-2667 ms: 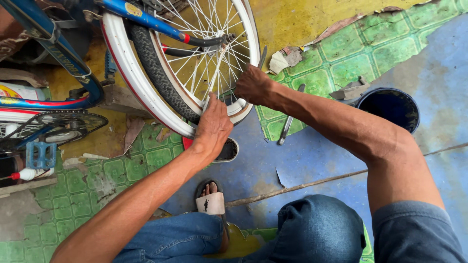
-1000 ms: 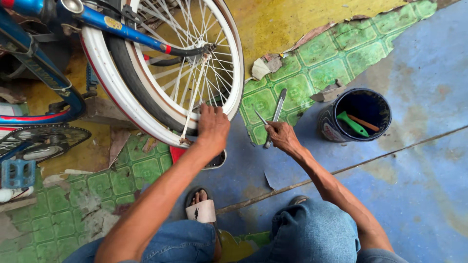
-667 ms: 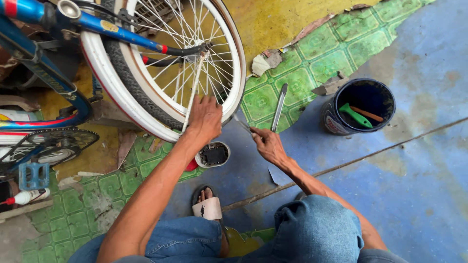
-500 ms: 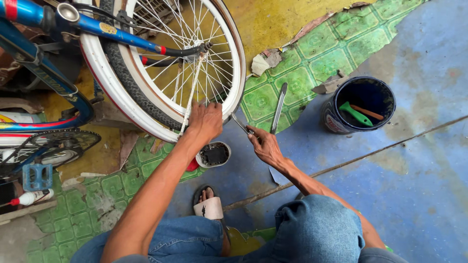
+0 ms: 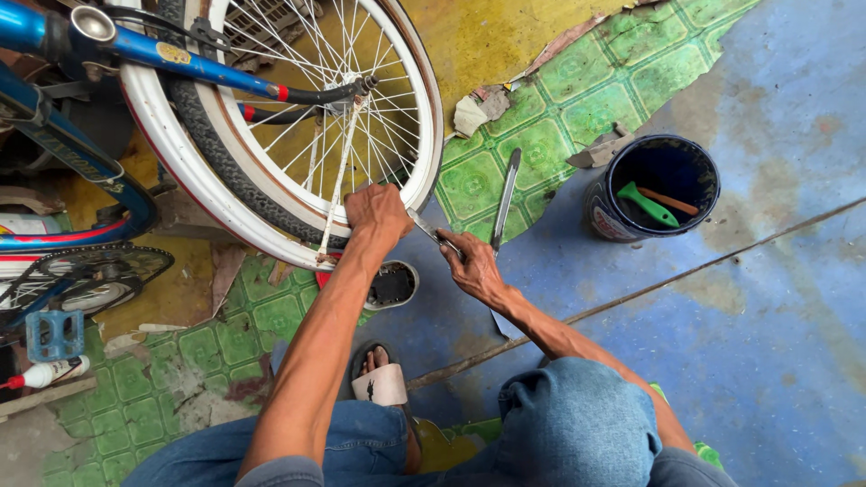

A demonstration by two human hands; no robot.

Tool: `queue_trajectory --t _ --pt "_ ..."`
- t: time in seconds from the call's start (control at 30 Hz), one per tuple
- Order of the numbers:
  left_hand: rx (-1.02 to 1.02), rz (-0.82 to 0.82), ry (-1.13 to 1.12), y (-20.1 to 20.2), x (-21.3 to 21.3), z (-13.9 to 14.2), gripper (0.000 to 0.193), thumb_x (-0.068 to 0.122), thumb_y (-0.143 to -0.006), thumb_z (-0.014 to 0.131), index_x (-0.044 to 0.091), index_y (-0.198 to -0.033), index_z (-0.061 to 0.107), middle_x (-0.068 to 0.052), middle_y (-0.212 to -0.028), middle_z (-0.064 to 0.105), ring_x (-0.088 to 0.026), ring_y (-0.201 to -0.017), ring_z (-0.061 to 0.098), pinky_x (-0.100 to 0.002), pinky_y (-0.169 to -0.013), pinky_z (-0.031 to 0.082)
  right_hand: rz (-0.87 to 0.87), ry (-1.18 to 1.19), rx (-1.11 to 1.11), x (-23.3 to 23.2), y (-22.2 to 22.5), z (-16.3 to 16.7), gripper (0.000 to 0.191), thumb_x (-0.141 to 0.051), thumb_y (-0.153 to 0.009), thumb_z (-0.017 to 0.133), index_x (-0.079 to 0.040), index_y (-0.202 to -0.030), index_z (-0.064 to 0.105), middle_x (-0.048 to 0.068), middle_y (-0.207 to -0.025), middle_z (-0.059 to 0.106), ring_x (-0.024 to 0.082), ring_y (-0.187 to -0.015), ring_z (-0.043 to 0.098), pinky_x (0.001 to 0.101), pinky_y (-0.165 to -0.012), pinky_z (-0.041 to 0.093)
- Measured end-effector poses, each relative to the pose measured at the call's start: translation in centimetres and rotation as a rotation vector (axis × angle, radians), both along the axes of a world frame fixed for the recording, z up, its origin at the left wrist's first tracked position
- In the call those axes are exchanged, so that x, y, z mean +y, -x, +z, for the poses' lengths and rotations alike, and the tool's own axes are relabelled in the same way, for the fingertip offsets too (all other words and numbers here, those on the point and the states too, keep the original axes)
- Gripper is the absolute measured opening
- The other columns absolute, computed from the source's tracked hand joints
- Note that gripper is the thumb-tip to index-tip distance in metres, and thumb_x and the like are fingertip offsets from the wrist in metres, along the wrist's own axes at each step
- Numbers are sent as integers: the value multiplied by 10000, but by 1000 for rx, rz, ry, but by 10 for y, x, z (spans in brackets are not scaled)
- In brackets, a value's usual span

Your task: The person uses a spoke wrench to tighten the spokes on a bicycle wheel. They then use a tire lever to remove the tire from the rim.

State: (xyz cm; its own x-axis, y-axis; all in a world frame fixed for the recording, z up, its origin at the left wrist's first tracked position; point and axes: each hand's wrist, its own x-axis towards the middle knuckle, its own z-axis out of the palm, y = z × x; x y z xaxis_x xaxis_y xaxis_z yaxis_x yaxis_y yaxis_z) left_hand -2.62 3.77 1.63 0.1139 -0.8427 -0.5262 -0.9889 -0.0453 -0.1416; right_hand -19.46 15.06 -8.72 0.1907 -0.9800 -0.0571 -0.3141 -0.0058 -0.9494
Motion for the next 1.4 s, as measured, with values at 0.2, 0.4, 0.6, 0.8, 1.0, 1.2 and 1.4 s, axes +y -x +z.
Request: queue_trajectory --t 0.2,0.4,0.6,0.8,1.0,1.2,1.4 --pt "24 -87 69 -5 6 -10 177 238 -548 817 89 -587 730 -105 -614 681 -218 -554 641 -359 -500 448 -60 94 -74 5 -8 -6 353 -111 -951 683 -60 -1300 683 135 -771 563 243 -613 535 391 -598 450" --pt "-5 -122 146 -9 4 -20 171 231 -513 820 111 -552 704 -88 -605 643 -218 -547 637 -346 -464 424 -144 185 -171 7 -26 -9 339 -73 -956 690 -63 -1295 686 109 -774 569 216 -612 524 361 -582 440" --pt "26 -126 165 -10 3 -23 250 302 -549 838 108 -552 680 -96 -612 660 -220 -564 641 -350 -464 442 -183 229 -226 6 -35 -6 334 -53 -971 679 -56 -1305 676 93 -773 567 195 -629 528 340 -584 444" --pt "-19 -108 116 -7 1 -31 178 284 -601 811 142 -588 704 -59 -638 685 -193 -575 657 -336 -477 464 -216 276 -236 3 -36 -3 335 -26 -970 660 -39 -1305 660 100 -788 565 199 -617 518 335 -570 432" --pt "-20 -146 166 -7 0 -31 221 305 -561 834 149 -553 678 -64 -611 660 -186 -543 625 -329 -458 439 -202 236 -288 -1 -37 -6 306 -27 -984 659 -35 -1290 662 95 -805 592 200 -643 546 324 -587 453" --pt "-35 -132 99 -5 -2 -24 197 276 -579 808 152 -523 666 -38 -573 647 -177 -540 608 -327 -461 421 -205 112 -332 -2 -41 -3 291 -29 -977 669 -28 -1268 666 97 -813 664 206 -607 568 330 -558 464" --pt "-48 -135 73 -5 -6 -24 220 269 -549 813 149 -491 638 -32 -524 593 -172 -476 549 -325 -416 394 -197 385 -210 -12 -34 -1 329 1 -961 672 2 -1287 634 127 -821 607 222 -627 544 352 -579 446"
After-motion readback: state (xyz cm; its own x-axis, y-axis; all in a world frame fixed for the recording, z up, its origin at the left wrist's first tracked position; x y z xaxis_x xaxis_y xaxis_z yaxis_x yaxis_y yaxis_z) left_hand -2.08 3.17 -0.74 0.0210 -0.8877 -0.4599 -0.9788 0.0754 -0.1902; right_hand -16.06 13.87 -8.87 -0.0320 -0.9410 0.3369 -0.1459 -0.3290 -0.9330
